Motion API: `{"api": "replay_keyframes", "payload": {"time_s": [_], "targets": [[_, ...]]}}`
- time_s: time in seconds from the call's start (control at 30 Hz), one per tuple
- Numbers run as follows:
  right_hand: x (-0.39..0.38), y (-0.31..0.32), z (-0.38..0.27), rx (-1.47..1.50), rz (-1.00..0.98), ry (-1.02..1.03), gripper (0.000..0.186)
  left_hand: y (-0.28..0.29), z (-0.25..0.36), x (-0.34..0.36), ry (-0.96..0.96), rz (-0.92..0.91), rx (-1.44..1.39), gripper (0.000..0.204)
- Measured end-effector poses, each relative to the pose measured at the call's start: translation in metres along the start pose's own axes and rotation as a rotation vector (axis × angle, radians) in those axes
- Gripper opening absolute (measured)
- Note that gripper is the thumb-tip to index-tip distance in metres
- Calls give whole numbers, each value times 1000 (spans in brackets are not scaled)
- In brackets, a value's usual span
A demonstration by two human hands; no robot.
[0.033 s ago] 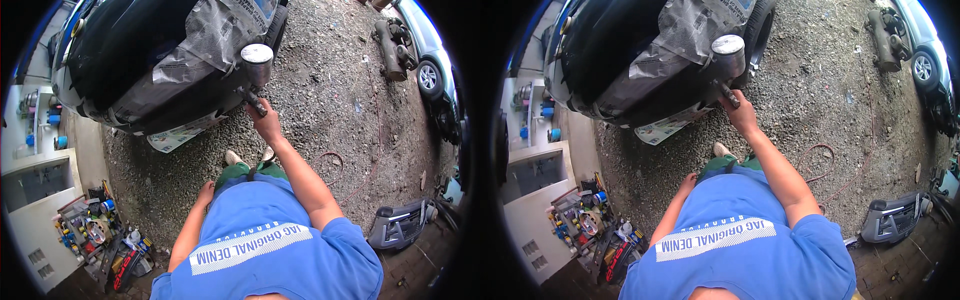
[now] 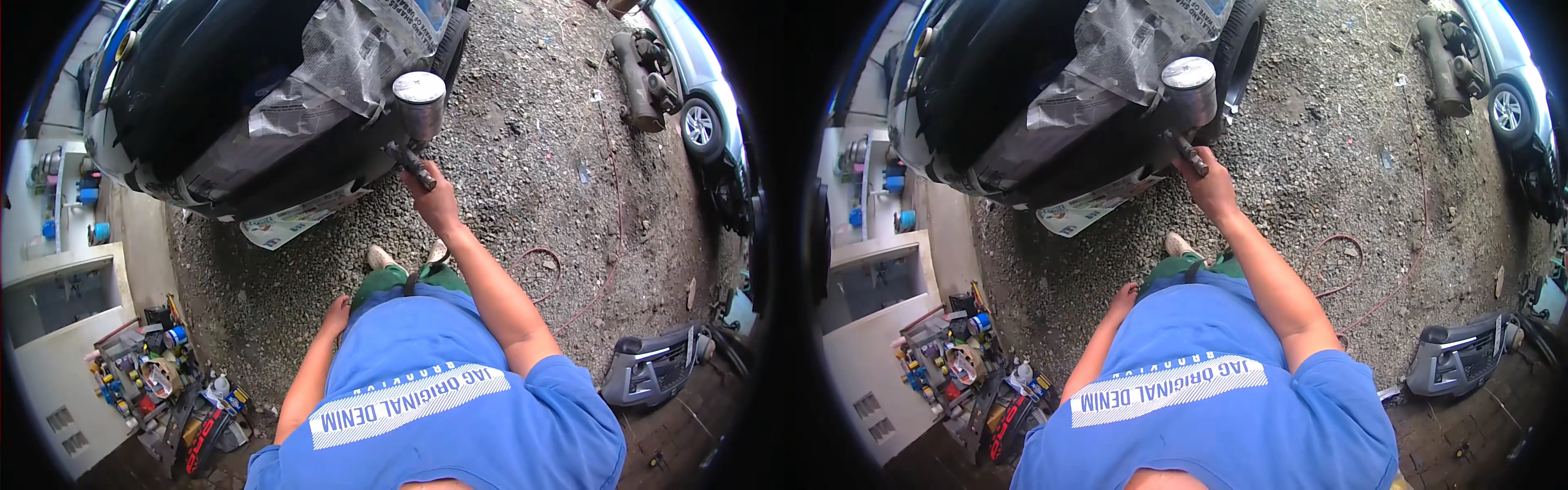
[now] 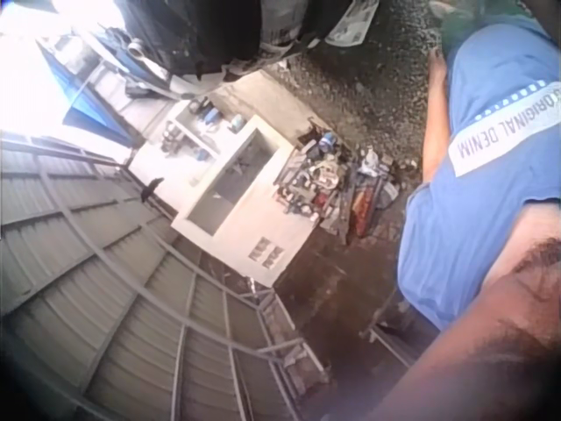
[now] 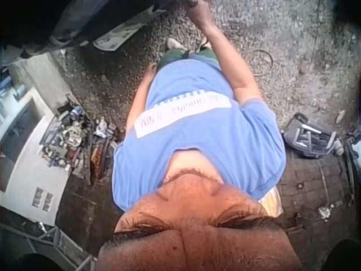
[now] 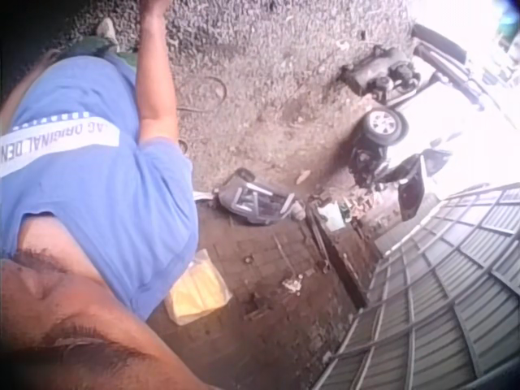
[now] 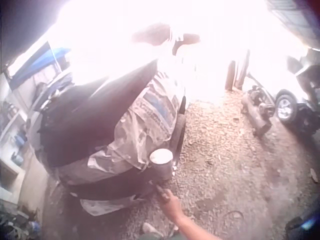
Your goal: The person uses a spray gun to apply paint to the front bumper of a car, then applies masking tape and newspaper to the hood.
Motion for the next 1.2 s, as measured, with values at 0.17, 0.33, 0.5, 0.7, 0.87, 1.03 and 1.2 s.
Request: {"api": "replay_keyframes", "payload": {"time_s": [0.17, 0.33, 0.5, 0.7, 0.87, 1.03, 1.2], "targets": [[2, -2, 3, 0, -11, 6, 39, 0, -1, 3, 28, -2, -4, 40], [4, -4, 11, 10, -5, -44, 38, 3, 6, 5, 13, -9, 12, 40], [4, -4, 18, 70, 6, -120, 36, 7, 10, 4, 21, -8, 29, 40], [0, -4, 8, 5, -37, -74, 37, 9, 15, 3, 20, -17, 33, 40], [-1, -5, 2, -14, -7, 27, 38, 10, 11, 5, 51, -22, 27, 41], [-1, -6, 16, 5, -19, -27, 39, 8, 9, 7, 20, -26, 28, 41], [-1, -3, 23, 30, 1, -77, 38, 8, 8, 8, 21, -32, 56, 41]]}}
Point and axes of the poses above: each hand's wrist, its own x-axis towards the middle knuckle, its own y-axis out of the back of the hand, z = x × y, the point moved 8 cm from there along x, towards the middle knuckle, and after that the axes turned 12 degrees about z, right-handed, at the moved point
